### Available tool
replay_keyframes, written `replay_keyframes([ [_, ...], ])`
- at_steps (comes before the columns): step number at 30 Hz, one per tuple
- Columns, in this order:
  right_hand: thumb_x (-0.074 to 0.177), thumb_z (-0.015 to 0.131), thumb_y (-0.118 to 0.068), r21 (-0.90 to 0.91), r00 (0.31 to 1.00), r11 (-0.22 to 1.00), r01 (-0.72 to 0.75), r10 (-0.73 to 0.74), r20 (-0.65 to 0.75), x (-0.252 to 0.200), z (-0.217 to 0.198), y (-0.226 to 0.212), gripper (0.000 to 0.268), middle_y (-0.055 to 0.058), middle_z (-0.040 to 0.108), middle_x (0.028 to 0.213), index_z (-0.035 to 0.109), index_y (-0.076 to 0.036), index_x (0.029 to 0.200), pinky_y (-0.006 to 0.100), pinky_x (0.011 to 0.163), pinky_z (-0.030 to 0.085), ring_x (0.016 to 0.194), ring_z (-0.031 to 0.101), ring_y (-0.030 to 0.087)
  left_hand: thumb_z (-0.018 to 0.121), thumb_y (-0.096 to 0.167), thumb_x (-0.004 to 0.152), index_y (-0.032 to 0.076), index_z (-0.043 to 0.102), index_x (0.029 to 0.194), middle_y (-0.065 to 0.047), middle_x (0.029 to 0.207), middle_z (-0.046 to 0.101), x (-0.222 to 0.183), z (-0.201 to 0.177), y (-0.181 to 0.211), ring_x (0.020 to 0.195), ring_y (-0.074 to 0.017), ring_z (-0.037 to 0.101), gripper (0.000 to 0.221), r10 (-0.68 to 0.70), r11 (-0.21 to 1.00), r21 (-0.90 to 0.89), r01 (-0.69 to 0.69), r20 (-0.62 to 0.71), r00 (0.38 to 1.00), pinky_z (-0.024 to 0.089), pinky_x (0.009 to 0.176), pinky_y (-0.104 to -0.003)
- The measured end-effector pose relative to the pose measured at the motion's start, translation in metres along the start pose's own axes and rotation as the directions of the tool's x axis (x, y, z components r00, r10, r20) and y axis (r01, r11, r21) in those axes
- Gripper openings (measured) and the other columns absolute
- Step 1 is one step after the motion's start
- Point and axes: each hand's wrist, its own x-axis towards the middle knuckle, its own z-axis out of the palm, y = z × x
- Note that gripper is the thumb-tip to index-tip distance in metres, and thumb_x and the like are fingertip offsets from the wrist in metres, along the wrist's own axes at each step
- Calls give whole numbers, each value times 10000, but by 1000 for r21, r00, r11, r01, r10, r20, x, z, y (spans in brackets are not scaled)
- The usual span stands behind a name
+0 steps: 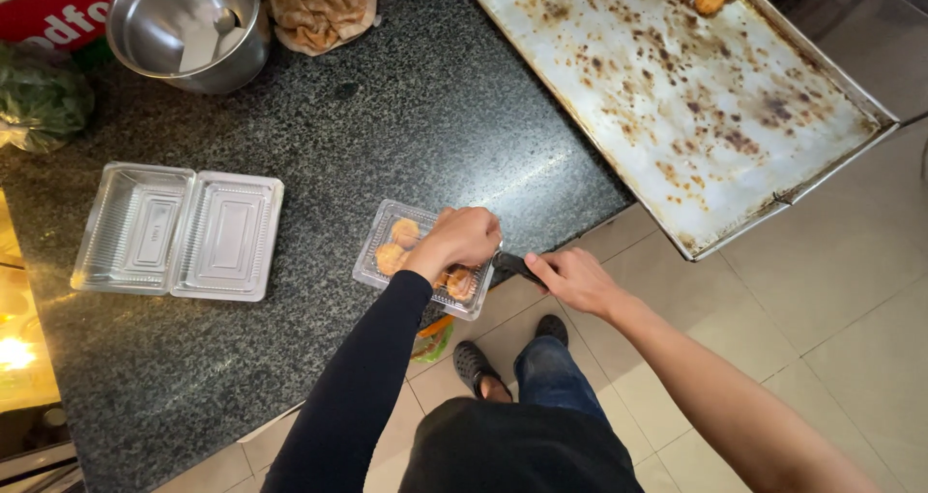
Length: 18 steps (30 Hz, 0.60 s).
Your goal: The person picks up baked rolls from a metal tray by hand, places them into plastic containers, and then staples the containers shut using a stapler.
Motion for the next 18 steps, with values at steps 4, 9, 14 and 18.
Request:
replay_keyframes([
  [4, 963, 368, -631, -1, 1000, 1000, 5, -5, -22, 3, 2, 3, 714, 90, 731, 618, 760, -70, 762, 435, 720, 524, 661, 707, 306, 576, 287, 895, 105, 775, 947, -145, 968, 772, 0, 2, 1, 1011, -338, 706, 275, 17, 1000, -6, -17, 0, 1000, 450, 999, -463],
  [9, 962, 372, -649, -16, 1000, 1000, -18, 18, 7, 5, 2, 3, 750, 85, 721, 596, 738, -44, 711, 435, 686, 528, 626, 712, 283, 596, 296, 899, 110, 781, 979, -150, 987, 763, -4, 1, 1, 1029, -342, 698, 274, 42, 999, -19, -43, -17, 999, 450, 1000, -467],
  [14, 956, 364, -655, 3, 1000, 1000, -26, 26, 2, 6, 7, 4, 761, 100, 708, 577, 727, -50, 672, 437, 677, 533, 611, 710, 285, 604, 295, 891, 93, 774, 940, -155, 968, 761, -6, 0, 2, 1016, -345, 698, 268, 48, 998, -26, -49, -29, 998, 456, 987, -471],
  [18, 989, 329, -655, -48, 999, 999, -23, 24, 27, 9, 15, 11, 801, 129, 675, 559, 694, -38, 634, 456, 705, 531, 636, 702, 310, 616, 287, 878, 85, 772, 918, -166, 952, 758, -5, 5, 0, 996, -353, 704, 258, 79, 997, -22, -80, -65, 995, 466, 977, -478],
])
